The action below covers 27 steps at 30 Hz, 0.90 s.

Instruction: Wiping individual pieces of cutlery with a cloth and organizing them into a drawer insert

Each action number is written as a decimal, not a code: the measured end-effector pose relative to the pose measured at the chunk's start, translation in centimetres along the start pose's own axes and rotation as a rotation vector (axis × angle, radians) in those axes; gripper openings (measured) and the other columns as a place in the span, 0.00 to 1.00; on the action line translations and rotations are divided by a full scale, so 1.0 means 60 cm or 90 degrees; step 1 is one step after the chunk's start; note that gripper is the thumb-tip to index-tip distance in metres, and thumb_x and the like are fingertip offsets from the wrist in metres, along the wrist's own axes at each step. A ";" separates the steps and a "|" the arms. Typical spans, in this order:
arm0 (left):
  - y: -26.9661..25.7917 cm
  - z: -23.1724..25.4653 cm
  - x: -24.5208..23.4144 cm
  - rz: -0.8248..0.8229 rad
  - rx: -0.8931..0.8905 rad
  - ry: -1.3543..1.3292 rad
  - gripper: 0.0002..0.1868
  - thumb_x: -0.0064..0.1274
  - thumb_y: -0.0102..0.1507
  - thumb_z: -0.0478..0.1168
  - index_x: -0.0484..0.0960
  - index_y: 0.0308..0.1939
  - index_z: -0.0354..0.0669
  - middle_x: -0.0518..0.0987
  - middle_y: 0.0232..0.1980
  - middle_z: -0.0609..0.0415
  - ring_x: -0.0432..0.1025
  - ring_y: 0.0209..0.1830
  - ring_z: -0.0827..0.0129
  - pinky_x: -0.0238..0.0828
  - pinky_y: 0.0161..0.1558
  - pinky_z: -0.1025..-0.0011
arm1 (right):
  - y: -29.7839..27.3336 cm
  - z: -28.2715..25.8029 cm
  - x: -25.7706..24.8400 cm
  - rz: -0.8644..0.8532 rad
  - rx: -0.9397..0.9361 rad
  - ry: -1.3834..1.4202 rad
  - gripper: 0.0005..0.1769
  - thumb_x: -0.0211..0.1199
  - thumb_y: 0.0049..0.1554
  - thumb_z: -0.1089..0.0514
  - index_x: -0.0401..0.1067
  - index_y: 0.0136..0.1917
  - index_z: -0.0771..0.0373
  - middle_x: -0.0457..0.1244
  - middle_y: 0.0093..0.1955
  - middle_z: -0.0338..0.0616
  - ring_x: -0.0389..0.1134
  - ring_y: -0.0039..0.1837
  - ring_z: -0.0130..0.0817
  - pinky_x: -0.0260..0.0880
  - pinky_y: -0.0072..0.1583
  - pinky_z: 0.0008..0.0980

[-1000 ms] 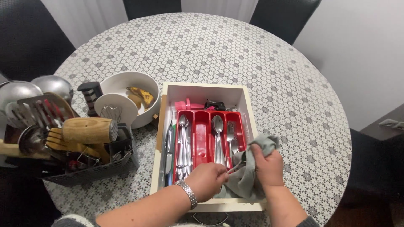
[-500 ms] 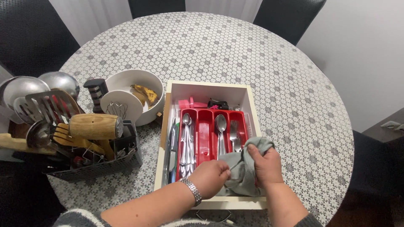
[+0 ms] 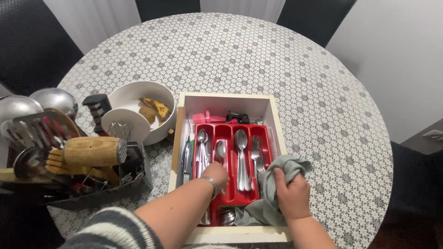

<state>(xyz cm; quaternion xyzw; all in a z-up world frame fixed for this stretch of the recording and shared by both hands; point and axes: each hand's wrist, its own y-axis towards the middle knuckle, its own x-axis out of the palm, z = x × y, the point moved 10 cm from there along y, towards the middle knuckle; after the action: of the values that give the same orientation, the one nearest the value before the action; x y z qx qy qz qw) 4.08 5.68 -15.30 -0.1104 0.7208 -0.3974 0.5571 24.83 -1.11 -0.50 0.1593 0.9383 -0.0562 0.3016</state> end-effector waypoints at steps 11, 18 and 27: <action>0.068 -0.002 -0.005 -0.038 -0.114 -0.180 0.08 0.47 0.66 0.34 0.81 0.45 0.39 0.76 0.40 0.54 0.72 0.34 0.69 0.75 0.35 0.74 | -0.001 -0.022 -0.009 0.005 -0.141 0.016 0.16 0.60 0.57 0.47 0.78 0.38 0.60 0.71 0.31 0.40 0.71 0.33 0.33 0.73 0.36 0.32; 0.033 0.020 -0.050 -0.048 -0.054 -0.053 0.15 0.46 0.64 0.36 0.81 0.54 0.40 0.80 0.49 0.49 0.78 0.45 0.61 0.80 0.43 0.64 | -0.004 -0.014 -0.013 -0.001 -0.105 0.032 0.18 0.58 0.57 0.44 0.79 0.42 0.59 0.73 0.35 0.39 0.76 0.38 0.34 0.77 0.40 0.32; 0.030 0.030 -0.142 0.028 -0.101 -0.224 0.14 0.45 0.64 0.27 0.81 0.51 0.37 0.82 0.45 0.48 0.79 0.41 0.57 0.80 0.36 0.64 | -0.009 -0.021 -0.025 0.042 -0.149 0.033 0.15 0.62 0.56 0.47 0.79 0.41 0.59 0.74 0.35 0.39 0.76 0.37 0.33 0.76 0.40 0.33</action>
<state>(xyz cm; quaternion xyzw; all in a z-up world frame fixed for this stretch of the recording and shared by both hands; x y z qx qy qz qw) 9.23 11.18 -10.59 -0.2060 0.6438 -0.3014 0.6725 25.13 -1.74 1.42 0.1553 0.9402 0.0681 0.2953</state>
